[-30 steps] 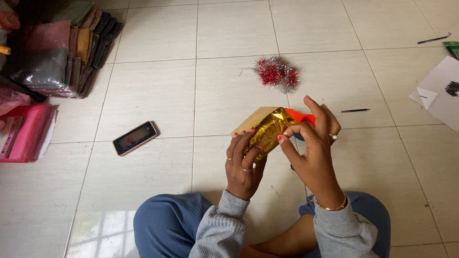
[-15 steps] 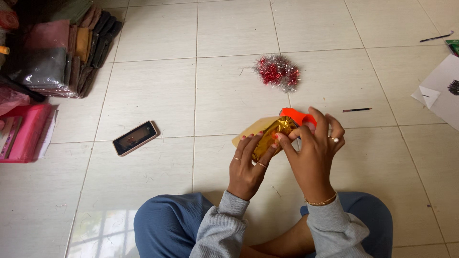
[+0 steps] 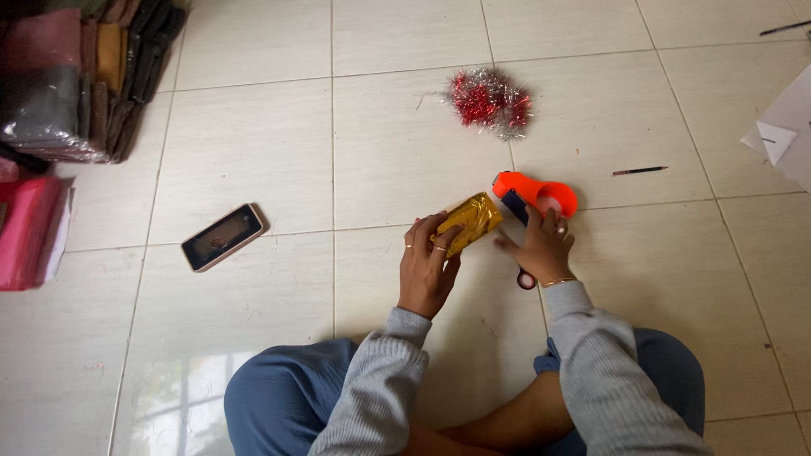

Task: The person wraps a small rectangular box with gold foil paper, folds the edges, and secures them with clear tape. They then wrap a red and silver tinsel garland around the box and adjust it to form a decorative bow.

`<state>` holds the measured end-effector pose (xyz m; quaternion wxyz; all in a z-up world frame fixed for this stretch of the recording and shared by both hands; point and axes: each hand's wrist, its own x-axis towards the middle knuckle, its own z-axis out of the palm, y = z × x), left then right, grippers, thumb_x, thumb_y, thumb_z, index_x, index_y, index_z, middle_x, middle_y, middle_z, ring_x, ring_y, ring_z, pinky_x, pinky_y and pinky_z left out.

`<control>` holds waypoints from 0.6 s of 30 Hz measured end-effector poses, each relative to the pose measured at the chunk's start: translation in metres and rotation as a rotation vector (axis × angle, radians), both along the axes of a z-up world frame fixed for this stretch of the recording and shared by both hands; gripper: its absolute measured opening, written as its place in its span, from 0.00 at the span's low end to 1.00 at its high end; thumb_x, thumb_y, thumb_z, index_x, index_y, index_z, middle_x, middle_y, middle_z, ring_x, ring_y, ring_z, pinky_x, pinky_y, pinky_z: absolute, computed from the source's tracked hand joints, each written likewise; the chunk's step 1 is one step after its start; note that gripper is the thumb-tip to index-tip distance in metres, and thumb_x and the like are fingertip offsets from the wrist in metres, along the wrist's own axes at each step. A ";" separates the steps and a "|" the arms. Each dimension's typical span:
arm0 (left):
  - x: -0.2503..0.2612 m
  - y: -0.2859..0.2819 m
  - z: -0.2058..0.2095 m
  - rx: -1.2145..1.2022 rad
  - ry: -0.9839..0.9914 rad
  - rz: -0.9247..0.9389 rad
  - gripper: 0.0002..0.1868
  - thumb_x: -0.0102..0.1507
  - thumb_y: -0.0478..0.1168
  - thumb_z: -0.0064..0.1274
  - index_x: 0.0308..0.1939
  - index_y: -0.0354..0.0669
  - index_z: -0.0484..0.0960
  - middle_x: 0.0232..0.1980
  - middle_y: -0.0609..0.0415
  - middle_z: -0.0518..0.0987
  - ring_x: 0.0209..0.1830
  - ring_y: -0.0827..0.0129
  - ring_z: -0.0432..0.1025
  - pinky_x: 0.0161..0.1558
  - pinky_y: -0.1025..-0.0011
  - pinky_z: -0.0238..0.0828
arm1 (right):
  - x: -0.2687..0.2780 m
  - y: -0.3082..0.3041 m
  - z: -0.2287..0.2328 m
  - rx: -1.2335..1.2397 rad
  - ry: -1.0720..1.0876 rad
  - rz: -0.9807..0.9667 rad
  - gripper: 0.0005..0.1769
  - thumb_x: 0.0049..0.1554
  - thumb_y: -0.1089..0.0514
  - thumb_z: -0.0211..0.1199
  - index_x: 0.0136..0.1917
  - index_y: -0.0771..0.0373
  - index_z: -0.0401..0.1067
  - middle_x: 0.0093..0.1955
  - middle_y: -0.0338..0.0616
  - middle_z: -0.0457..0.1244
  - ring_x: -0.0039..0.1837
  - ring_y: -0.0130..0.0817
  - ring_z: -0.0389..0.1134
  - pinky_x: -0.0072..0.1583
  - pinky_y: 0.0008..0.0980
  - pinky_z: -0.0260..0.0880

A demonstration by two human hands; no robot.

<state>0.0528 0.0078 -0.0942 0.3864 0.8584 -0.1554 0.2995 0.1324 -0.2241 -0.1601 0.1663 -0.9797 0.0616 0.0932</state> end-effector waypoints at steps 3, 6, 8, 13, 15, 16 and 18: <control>0.016 -0.001 -0.035 0.056 0.023 -0.045 0.35 0.53 0.24 0.56 0.64 0.44 0.69 0.62 0.42 0.70 0.65 0.43 0.67 0.75 0.40 0.57 | -0.003 -0.006 -0.037 -0.168 -0.015 0.078 0.77 0.36 0.31 0.76 0.84 0.54 0.34 0.84 0.67 0.28 0.79 0.72 0.27 0.67 0.82 0.32; 0.024 -0.002 -0.075 0.200 0.084 -0.097 0.35 0.55 0.25 0.55 0.67 0.43 0.68 0.60 0.40 0.70 0.66 0.39 0.64 0.76 0.41 0.53 | -0.011 -0.013 -0.062 -0.335 -0.191 0.119 0.60 0.51 0.35 0.67 0.85 0.49 0.38 0.85 0.61 0.36 0.83 0.70 0.35 0.68 0.83 0.37; 0.022 -0.002 -0.098 0.289 0.149 -0.103 0.34 0.56 0.25 0.55 0.67 0.44 0.69 0.60 0.41 0.70 0.67 0.40 0.64 0.77 0.44 0.54 | -0.014 -0.019 -0.074 -0.364 -0.223 0.118 0.57 0.53 0.36 0.65 0.85 0.48 0.40 0.85 0.57 0.38 0.83 0.69 0.36 0.69 0.84 0.36; 0.006 -0.005 -0.122 0.260 0.254 -0.132 0.29 0.58 0.29 0.56 0.64 0.42 0.71 0.61 0.40 0.69 0.67 0.40 0.63 0.75 0.46 0.53 | -0.004 -0.042 -0.093 -0.475 -0.378 0.148 0.45 0.60 0.40 0.61 0.85 0.45 0.47 0.85 0.56 0.42 0.83 0.68 0.39 0.71 0.83 0.37; 0.002 -0.006 -0.122 0.182 0.323 -0.170 0.30 0.54 0.31 0.58 0.62 0.40 0.72 0.63 0.37 0.69 0.66 0.37 0.61 0.71 0.46 0.53 | 0.002 -0.053 -0.100 -0.470 -0.395 0.149 0.44 0.61 0.41 0.60 0.86 0.45 0.49 0.86 0.56 0.43 0.84 0.67 0.39 0.73 0.82 0.37; 0.001 -0.005 -0.122 0.199 0.307 -0.146 0.29 0.55 0.31 0.57 0.62 0.40 0.72 0.65 0.37 0.69 0.68 0.38 0.61 0.72 0.47 0.53 | 0.006 -0.058 -0.104 -0.473 -0.405 0.139 0.44 0.62 0.41 0.60 0.86 0.46 0.50 0.86 0.57 0.43 0.84 0.68 0.39 0.73 0.82 0.38; 0.002 -0.006 -0.124 0.227 0.275 -0.101 0.28 0.58 0.31 0.57 0.63 0.42 0.73 0.68 0.38 0.68 0.71 0.39 0.60 0.73 0.49 0.54 | 0.013 -0.074 -0.107 -0.487 -0.422 0.120 0.43 0.64 0.41 0.59 0.87 0.47 0.50 0.87 0.59 0.43 0.85 0.70 0.39 0.73 0.81 0.38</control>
